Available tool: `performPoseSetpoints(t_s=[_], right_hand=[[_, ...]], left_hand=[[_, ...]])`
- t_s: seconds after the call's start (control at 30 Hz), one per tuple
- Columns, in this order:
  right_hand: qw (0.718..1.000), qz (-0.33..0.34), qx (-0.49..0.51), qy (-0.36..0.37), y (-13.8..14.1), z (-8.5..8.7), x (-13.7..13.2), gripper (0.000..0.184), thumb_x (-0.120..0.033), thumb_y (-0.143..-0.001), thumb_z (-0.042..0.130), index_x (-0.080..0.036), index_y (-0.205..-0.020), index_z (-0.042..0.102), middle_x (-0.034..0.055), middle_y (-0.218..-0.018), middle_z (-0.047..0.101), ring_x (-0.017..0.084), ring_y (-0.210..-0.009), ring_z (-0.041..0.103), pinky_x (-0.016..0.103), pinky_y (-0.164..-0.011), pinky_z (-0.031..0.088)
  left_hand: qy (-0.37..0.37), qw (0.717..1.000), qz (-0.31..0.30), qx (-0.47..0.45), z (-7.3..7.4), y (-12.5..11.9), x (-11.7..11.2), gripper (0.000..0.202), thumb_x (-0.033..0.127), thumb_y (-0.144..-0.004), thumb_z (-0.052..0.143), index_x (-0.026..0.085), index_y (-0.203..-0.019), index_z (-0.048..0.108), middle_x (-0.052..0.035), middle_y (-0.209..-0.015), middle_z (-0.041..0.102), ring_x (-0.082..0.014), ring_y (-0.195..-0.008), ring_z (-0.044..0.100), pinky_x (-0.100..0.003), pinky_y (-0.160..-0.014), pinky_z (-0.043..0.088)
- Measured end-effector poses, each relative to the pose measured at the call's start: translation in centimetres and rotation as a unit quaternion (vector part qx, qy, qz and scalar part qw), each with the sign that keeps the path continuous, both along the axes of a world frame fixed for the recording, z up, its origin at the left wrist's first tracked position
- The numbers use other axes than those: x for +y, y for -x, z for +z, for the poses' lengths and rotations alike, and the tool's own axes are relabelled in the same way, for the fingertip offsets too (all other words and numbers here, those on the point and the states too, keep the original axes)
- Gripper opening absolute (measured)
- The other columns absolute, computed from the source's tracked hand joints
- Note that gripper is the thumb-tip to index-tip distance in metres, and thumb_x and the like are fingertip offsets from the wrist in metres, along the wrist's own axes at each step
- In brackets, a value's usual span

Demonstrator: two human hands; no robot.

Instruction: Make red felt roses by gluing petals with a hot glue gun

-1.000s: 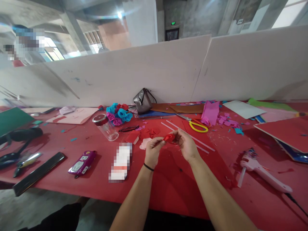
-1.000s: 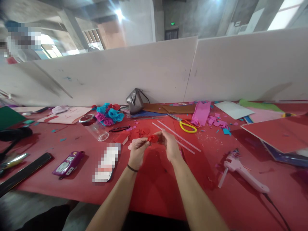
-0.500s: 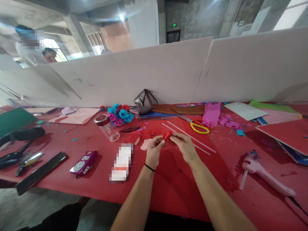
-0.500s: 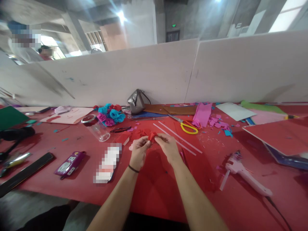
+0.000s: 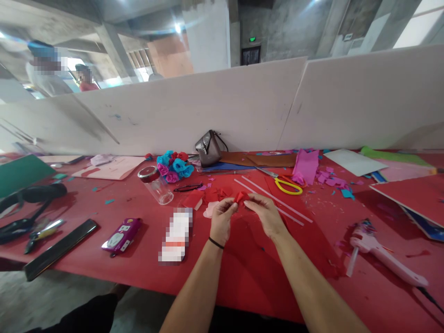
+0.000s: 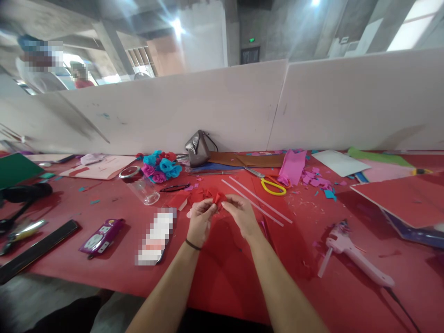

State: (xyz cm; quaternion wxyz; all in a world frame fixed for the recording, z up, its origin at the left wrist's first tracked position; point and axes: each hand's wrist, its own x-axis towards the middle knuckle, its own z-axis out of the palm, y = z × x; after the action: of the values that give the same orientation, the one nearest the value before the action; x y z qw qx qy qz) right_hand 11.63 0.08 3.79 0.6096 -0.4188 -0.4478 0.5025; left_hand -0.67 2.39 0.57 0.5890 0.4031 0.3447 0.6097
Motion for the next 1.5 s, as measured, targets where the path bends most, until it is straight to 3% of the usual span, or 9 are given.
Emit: performPoseSetpoints(t_s=[0.53,0.8,1.03,1.13,1.3,1.5], right_hand=[[0.997,0.06,-0.01,-0.047,0.2,0.9,-0.9,0.015,-0.034,-0.066,0.07,-0.023,-0.076,0.072,0.0012,-0.072,0.068,0.017,-0.073,0.059,0.032,-0.075,0.048],[1.0,0.002,0.007,0.007,0.5,-0.3,0.0,0.013,-0.032,-0.063,0.069,-0.021,-0.068,0.07,-0.0002,-0.064,0.066,0.014,-0.063,0.056,0.028,-0.064,0.045],[0.996,-0.031,-0.015,0.086,0.2,-0.9,0.5,0.012,-0.033,-0.059,0.062,-0.021,-0.06,0.063,-0.0031,-0.055,0.059,0.012,-0.055,0.051,0.026,-0.059,0.041],[0.994,-0.011,-0.065,0.093,-0.1,-1.4,0.8,0.011,-0.031,-0.059,0.059,-0.021,-0.06,0.062,-0.0048,-0.053,0.054,0.012,-0.053,0.046,0.026,-0.056,0.038],[0.985,-0.021,-0.161,0.055,-0.5,-1.9,1.0,0.01,-0.029,-0.061,0.057,-0.021,-0.056,0.057,-0.0065,-0.049,0.044,0.01,-0.051,0.036,0.025,-0.051,0.029],[0.99,-0.037,-0.122,0.063,-0.4,-2.3,1.3,0.019,-0.037,-0.063,0.062,-0.02,-0.072,0.063,-0.0025,-0.063,0.057,0.014,-0.062,0.049,0.027,-0.06,0.038]], left_hand=[[0.016,0.997,-0.013,-0.076,-0.1,0.3,0.2,0.028,0.027,-0.049,0.082,0.017,-0.067,0.064,0.0031,-0.062,0.061,-0.0085,-0.059,0.054,-0.025,-0.064,0.045],[0.032,0.996,-0.048,-0.064,0.0,0.2,-0.1,0.028,0.029,-0.055,0.081,0.017,-0.073,0.062,0.0022,-0.066,0.059,-0.0083,-0.062,0.053,-0.023,-0.065,0.044],[0.071,0.987,-0.109,-0.096,0.3,0.2,-0.3,0.044,0.032,-0.059,0.08,0.016,-0.097,0.066,0.0079,-0.056,0.045,-0.0015,-0.044,0.03,-0.018,-0.047,0.029],[0.078,0.989,-0.096,-0.076,0.6,0.1,-0.4,0.046,0.03,-0.054,0.083,0.014,-0.095,0.067,0.0063,-0.061,0.052,0.0,-0.043,0.029,-0.019,-0.045,0.025],[0.114,0.992,-0.039,-0.028,0.5,-0.2,-0.3,0.036,0.029,-0.048,0.084,0.012,-0.072,0.064,0.0044,-0.061,0.055,-0.0008,-0.044,0.037,-0.019,-0.044,0.023],[0.11,0.993,-0.015,-0.035,0.3,-0.2,-0.1,0.039,0.031,-0.047,0.084,0.013,-0.071,0.06,0.0069,-0.055,0.052,-0.0012,-0.042,0.038,-0.018,-0.043,0.023]])
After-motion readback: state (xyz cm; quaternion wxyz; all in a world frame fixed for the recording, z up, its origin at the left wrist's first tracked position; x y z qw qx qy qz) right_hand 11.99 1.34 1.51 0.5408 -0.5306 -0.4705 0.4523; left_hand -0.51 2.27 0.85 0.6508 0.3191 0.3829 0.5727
